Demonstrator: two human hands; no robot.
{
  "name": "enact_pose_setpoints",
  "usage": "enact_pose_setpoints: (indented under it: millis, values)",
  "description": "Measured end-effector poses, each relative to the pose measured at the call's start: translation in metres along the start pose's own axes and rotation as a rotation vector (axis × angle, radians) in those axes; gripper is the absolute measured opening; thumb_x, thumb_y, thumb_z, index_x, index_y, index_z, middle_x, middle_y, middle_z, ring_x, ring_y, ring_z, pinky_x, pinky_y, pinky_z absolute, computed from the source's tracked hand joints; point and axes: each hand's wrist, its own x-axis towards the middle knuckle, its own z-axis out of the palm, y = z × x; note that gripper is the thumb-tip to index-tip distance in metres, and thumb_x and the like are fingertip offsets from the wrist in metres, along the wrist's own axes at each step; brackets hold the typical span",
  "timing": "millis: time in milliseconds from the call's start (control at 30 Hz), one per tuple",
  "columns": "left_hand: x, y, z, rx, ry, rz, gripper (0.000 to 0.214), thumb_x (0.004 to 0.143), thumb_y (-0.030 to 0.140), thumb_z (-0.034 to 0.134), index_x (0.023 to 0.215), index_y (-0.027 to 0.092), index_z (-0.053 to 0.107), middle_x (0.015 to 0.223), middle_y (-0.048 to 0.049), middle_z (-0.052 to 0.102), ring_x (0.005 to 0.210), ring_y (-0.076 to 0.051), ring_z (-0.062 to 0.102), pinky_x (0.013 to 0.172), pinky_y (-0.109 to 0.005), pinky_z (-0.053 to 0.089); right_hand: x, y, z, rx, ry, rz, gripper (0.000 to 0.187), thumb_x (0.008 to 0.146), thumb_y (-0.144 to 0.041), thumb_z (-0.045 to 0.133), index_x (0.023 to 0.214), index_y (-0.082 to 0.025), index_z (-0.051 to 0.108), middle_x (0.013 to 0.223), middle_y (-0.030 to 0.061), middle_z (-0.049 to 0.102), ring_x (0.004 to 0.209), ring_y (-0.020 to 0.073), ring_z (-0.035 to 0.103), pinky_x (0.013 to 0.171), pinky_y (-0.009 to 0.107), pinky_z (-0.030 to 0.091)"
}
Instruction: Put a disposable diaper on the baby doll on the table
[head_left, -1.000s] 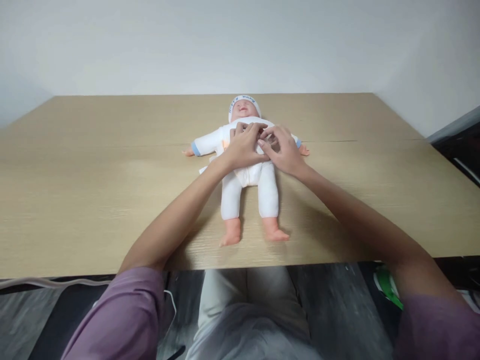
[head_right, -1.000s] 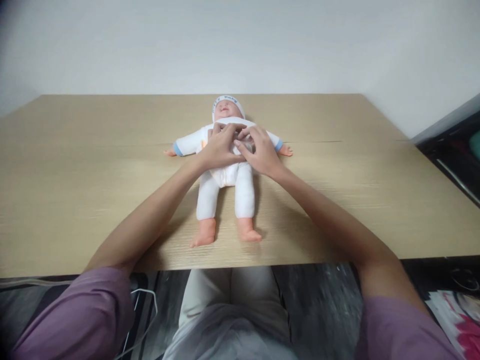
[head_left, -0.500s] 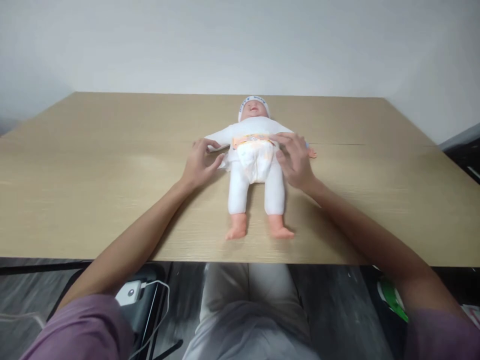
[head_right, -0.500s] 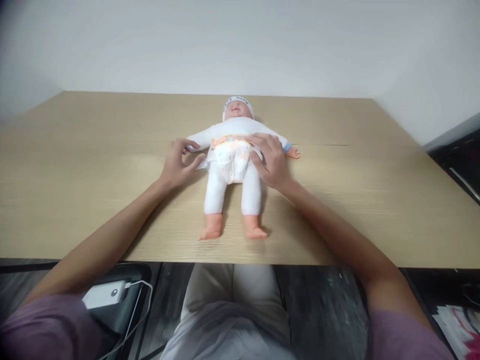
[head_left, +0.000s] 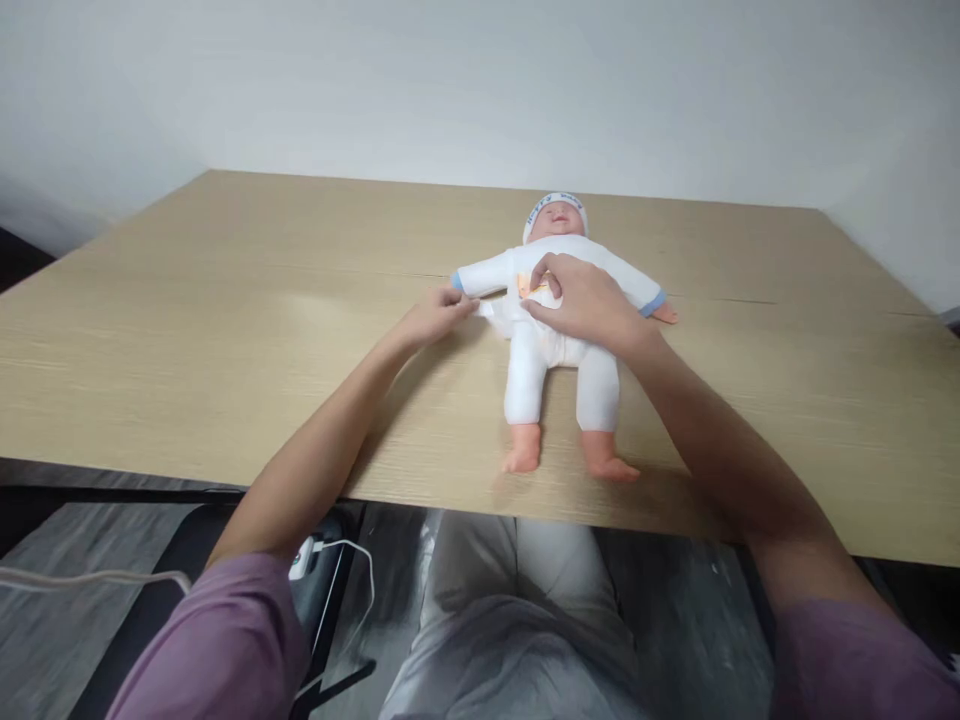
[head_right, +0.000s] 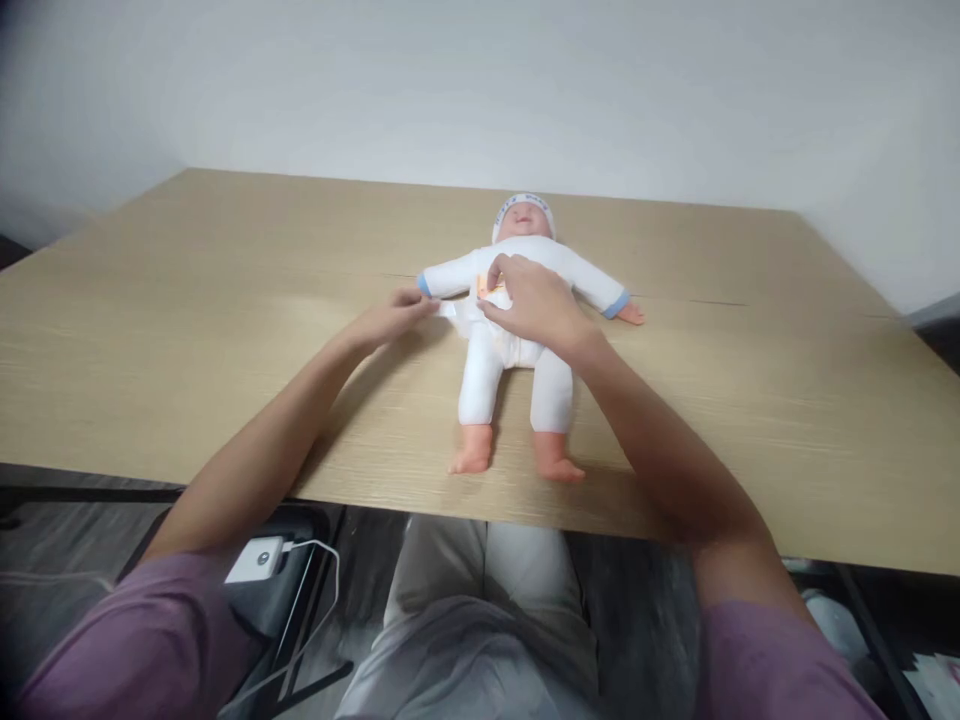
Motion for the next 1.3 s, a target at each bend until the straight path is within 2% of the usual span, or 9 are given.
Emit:
enact_pose_setpoints:
  millis: [133, 333, 467, 600, 767, 867, 1033, 1167, 1300]
  values:
    - [0.022, 0.032, 0.005, -0.166, 0.056, 0.053, 0.047, 0.1, 0.043, 0.068, 0.065, 0.02, 0.047, 0.067, 0.0013, 0.04, 0.066, -0.014, 0.036, 0.067, -0.032, 0.028, -0.001, 0.002, -0.004, 0.056, -0.014, -0.005, 0.03, 0.093, -0.048, 0.082, 0.107, -0.024, 0.07, 0.097, 0.0035, 0.069, 0.089, 0.0257, 0.064, 0.08, 0.037, 0.042]
    - [0.053, 0.069, 0.055, -0.258, -0.018, 0.105, 0.046, 0.107, 0.038, 0.066, 0.069, 0.018, 0.052, 0.072, -0.0012, 0.048, 0.069, -0.014, 0.044, 0.07, -0.032, 0.036, 0.004, 0.004, 0.002, 0.108, 0.056, 0.068, 0.028, 0.097, -0.048, 0.081, 0.097, -0.024, 0.066, 0.087, 0.002, 0.069, 0.081, 0.0235, 0.062, 0.077, 0.035, 0.039]
    - [0.059, 0.057, 0.07, -0.279, 0.03, 0.149, 0.053, 0.117, 0.06, 0.051, 0.085, 0.018, 0.062, 0.08, -0.0044, 0.056, 0.077, -0.018, 0.055, 0.078, -0.035, 0.048, 0.009, 0.005, 0.007, 0.088, 0.087, 0.119, 0.023, 0.106, -0.034, 0.066, 0.088, -0.025, 0.056, 0.081, 0.0026, 0.069, 0.077, 0.0224, 0.058, 0.076, 0.036, 0.036]
    - [0.061, 0.028, 0.069, -0.195, 0.177, 0.304, 0.054, 0.104, 0.076, 0.068, 0.106, 0.022, 0.061, 0.094, -0.0048, 0.061, 0.085, -0.02, 0.06, 0.081, -0.036, 0.051, 0.011, 0.004, 0.009, 0.053, 0.101, 0.159, 0.029, 0.105, -0.029, 0.063, 0.08, -0.025, 0.048, 0.076, 0.0021, 0.061, 0.074, 0.0218, 0.053, 0.075, 0.036, 0.034]
    - [0.067, 0.01, 0.072, -0.125, 0.121, 0.343, 0.054, 0.103, 0.074, 0.069, 0.094, 0.022, 0.055, 0.088, -0.0025, 0.058, 0.077, -0.018, 0.051, 0.074, -0.034, 0.043, 0.013, 0.008, 0.018, 0.06, 0.212, 0.199, 0.026, 0.096, -0.023, 0.067, 0.08, -0.026, 0.046, 0.078, 0.0021, 0.061, 0.078, 0.0225, 0.056, 0.077, 0.036, 0.038]
    - [0.065, 0.014, 0.076, -0.084, 0.272, 0.309, 0.043, 0.106, 0.062, 0.07, 0.098, 0.023, 0.055, 0.092, -0.0037, 0.062, 0.081, -0.019, 0.054, 0.079, -0.036, 0.046, 0.013, 0.012, 0.019, 0.089, 0.304, 0.192, 0.023, 0.09, -0.011, 0.063, 0.088, -0.027, 0.046, 0.084, 0.0013, 0.062, 0.081, 0.0226, 0.058, 0.079, 0.036, 0.042]
    - [0.009, 0.046, 0.076, 0.101, 0.478, 0.451, 0.031, 0.116, 0.054, 0.053, 0.112, 0.024, 0.06, 0.119, -0.0099, 0.071, 0.1, -0.024, 0.06, 0.097, -0.043, 0.047, -0.031, 0.0, 0.0, 0.194, 0.352, 0.02, 0.027, 0.096, -0.012, 0.058, 0.085, -0.028, 0.04, 0.079, -0.002, 0.056, 0.073, 0.0188, 0.055, 0.079, 0.035, 0.047]
    - [-0.064, 0.072, 0.076, 0.388, 0.157, 0.622, 0.037, 0.118, 0.053, 0.045, 0.107, 0.024, 0.066, 0.105, -0.0074, 0.074, 0.102, -0.028, 0.059, 0.1, -0.047, 0.041, -0.108, -0.013, -0.011, 0.242, 0.16, -0.183, 0.022, 0.101, -0.027, 0.069, 0.089, -0.026, 0.051, 0.084, -0.0006, 0.063, 0.073, 0.0172, 0.061, 0.073, 0.033, 0.049]
    - [-0.095, 0.071, 0.08, 0.544, -0.119, 0.503, 0.04, 0.119, 0.052, 0.044, 0.104, 0.022, 0.068, 0.104, -0.0069, 0.076, 0.1, -0.029, 0.06, 0.098, -0.048, 0.039, -0.153, -0.006, -0.005, 0.09, 0.06, -0.077, 0.011, 0.102, -0.027, 0.072, 0.109, -0.024, 0.064, 0.103, 0.0053, 0.075, 0.086, 0.0216, 0.071, 0.077, 0.034, 0.051]
